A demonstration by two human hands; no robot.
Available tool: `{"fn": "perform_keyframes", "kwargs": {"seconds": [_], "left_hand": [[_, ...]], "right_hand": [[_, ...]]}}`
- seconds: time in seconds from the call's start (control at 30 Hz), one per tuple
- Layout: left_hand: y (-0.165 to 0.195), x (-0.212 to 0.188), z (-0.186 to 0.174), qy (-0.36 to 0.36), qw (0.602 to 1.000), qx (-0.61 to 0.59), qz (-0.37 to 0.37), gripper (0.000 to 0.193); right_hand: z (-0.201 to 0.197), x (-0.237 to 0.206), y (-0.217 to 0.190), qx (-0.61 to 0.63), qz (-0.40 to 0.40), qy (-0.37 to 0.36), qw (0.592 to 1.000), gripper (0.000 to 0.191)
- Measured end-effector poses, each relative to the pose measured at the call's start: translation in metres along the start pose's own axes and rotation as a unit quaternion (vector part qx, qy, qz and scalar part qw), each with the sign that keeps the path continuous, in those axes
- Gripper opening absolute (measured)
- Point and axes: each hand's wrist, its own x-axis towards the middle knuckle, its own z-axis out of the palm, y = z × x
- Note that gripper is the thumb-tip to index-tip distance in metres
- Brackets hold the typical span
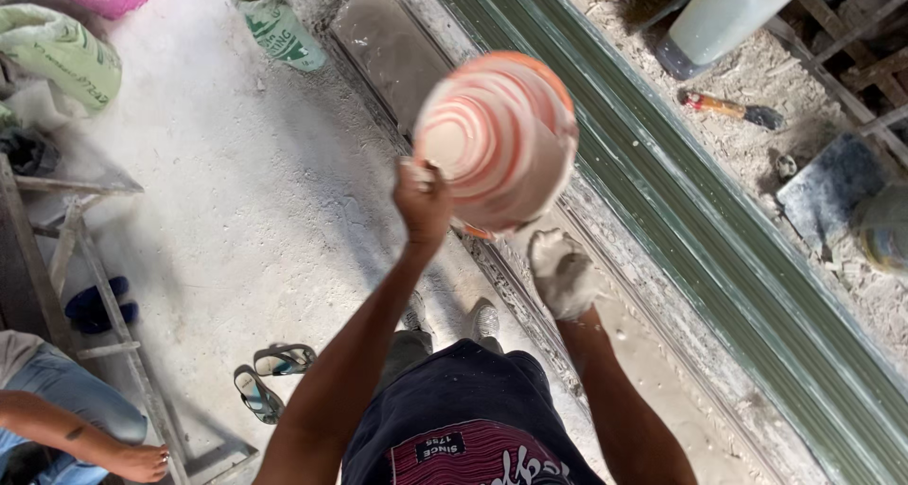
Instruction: The person applies a white plaster slurry onto long decorative molded panels laid on a workshop table. They scoop slurry from a plastic bowl, spread it over the panel surface by hand and with a small trowel, then use a curved scraper to smooth the coating along the mold.
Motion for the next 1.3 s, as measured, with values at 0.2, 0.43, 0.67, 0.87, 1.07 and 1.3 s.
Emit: {"fn": "perform_keyframes", "kwargs": {"seconds": [0.2, 0.43, 0.67, 0.87, 1.07, 1.3], "left_hand": [[-0.046, 0.084, -0.122, 0.129, 0.977, -0.171, 0.023, 0.031], [-0.095, 0.171, -0.247, 0.171, 0.984, 0.008, 0.059, 0.018], [-0.129, 0.309, -0.28, 0.135, 0.99, 0.023, 0.033, 0.026], [-0.14, 0.436, -0.277, 0.091, 0.996, -0.024, -0.004, 0.034], [-0.148, 0.558, -0.219, 0.051, 0.996, -0.031, 0.069, 0.026], [-0.192, 0.669, -0.139, -0.059, 0.998, 0.021, 0.029, 0.035]], "right_hand": [[0.023, 0.034, -0.027, -0.216, 0.047, -0.037, 0.974, 0.02], [0.136, 0.172, 0.068, -0.365, 0.081, -0.089, 0.923, 0.017], [0.313, 0.315, 0.231, -0.374, 0.087, -0.156, 0.91, 0.018], [0.391, 0.377, 0.278, -0.308, 0.183, -0.314, 0.879, 0.022], [0.402, 0.373, 0.304, -0.449, -0.165, -0.253, 0.841, 0.029], [0.449, 0.388, 0.35, -0.503, -0.374, -0.418, 0.657, 0.028]]}}
